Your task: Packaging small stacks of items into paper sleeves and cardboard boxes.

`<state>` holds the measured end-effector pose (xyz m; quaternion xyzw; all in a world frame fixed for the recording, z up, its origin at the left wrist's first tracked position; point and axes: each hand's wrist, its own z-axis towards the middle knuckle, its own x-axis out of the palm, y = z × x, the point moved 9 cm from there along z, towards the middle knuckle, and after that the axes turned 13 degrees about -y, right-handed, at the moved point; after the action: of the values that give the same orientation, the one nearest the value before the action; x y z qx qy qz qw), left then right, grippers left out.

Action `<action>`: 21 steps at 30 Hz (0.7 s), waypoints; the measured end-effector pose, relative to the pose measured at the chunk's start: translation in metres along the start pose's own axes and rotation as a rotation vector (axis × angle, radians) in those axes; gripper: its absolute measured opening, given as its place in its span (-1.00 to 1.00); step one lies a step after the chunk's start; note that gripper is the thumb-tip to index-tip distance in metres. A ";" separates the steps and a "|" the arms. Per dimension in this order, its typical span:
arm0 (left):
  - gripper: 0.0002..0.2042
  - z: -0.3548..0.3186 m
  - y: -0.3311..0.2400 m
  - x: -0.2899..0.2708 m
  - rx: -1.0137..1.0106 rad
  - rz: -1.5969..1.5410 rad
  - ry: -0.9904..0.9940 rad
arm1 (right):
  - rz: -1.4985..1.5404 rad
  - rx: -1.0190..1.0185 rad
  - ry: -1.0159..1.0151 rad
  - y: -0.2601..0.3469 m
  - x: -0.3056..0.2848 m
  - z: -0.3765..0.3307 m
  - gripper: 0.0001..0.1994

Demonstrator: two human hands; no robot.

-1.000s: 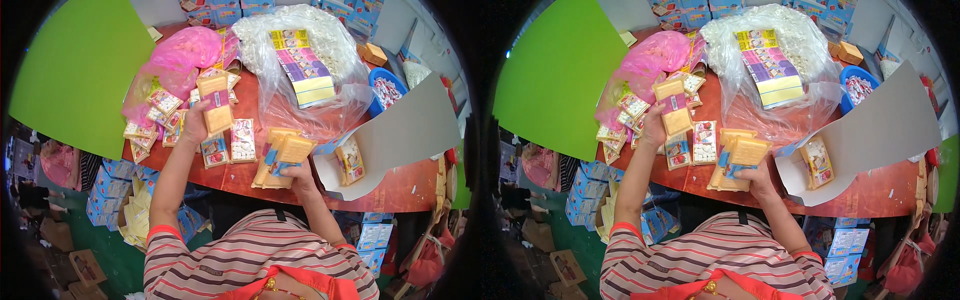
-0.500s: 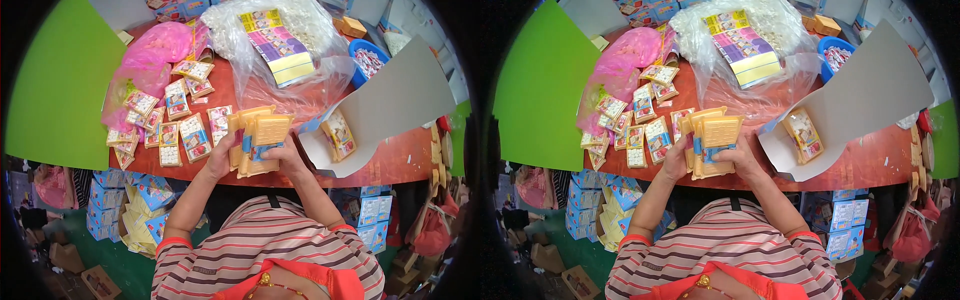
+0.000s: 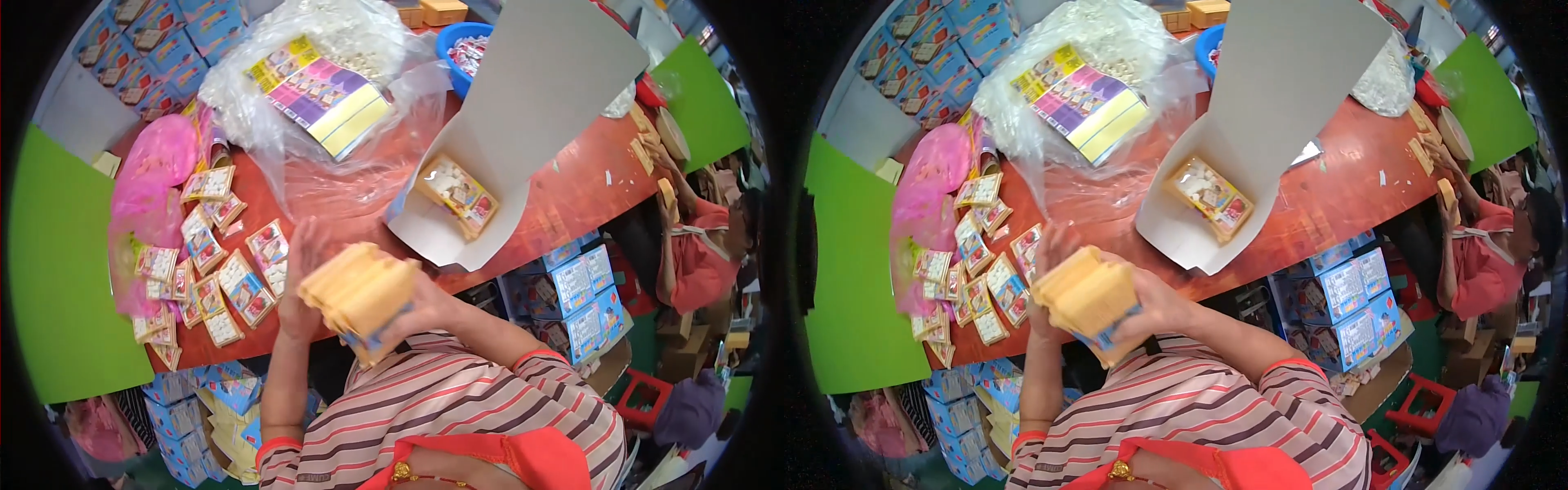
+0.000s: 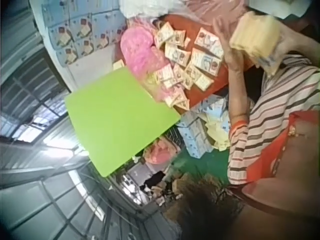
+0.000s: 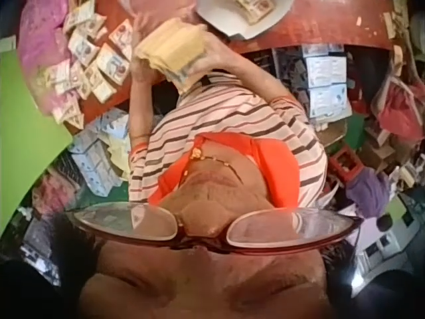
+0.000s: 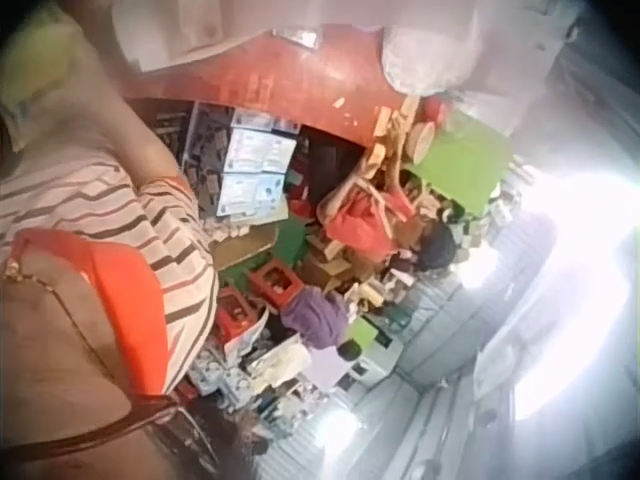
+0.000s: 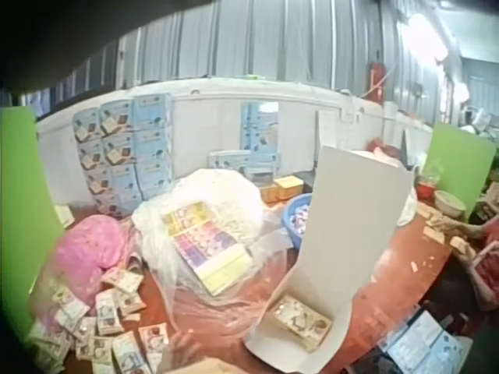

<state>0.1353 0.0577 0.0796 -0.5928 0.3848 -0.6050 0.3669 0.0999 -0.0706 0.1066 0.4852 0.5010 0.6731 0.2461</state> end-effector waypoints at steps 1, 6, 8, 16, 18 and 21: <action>-0.11 0.015 -0.003 0.004 0.018 0.117 -0.034 | -0.024 -0.035 -0.014 0.011 -0.007 -0.010 -0.03; -0.10 0.102 -0.013 0.086 0.098 0.442 0.232 | 1.201 0.281 0.004 0.068 -0.032 -0.064 -0.25; -0.07 0.142 -0.003 0.132 0.116 0.507 0.392 | 1.358 0.722 0.069 0.062 -0.037 -0.082 -0.25; -0.48 0.198 0.053 0.242 -0.092 0.542 0.717 | 0.021 -0.398 -0.629 0.086 -0.152 -0.166 -0.30; -0.61 0.196 0.054 0.246 -0.085 0.434 0.701 | 0.252 -0.302 -0.613 0.081 -0.154 -0.170 -0.26; -0.73 0.197 0.035 0.222 0.057 0.448 0.541 | -0.032 -0.342 -0.537 0.096 -0.155 -0.166 0.12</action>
<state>0.3257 -0.1634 0.1453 -0.3014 0.5717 -0.6551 0.3914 0.0289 -0.3060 0.1261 0.5892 0.3051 0.5916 0.4580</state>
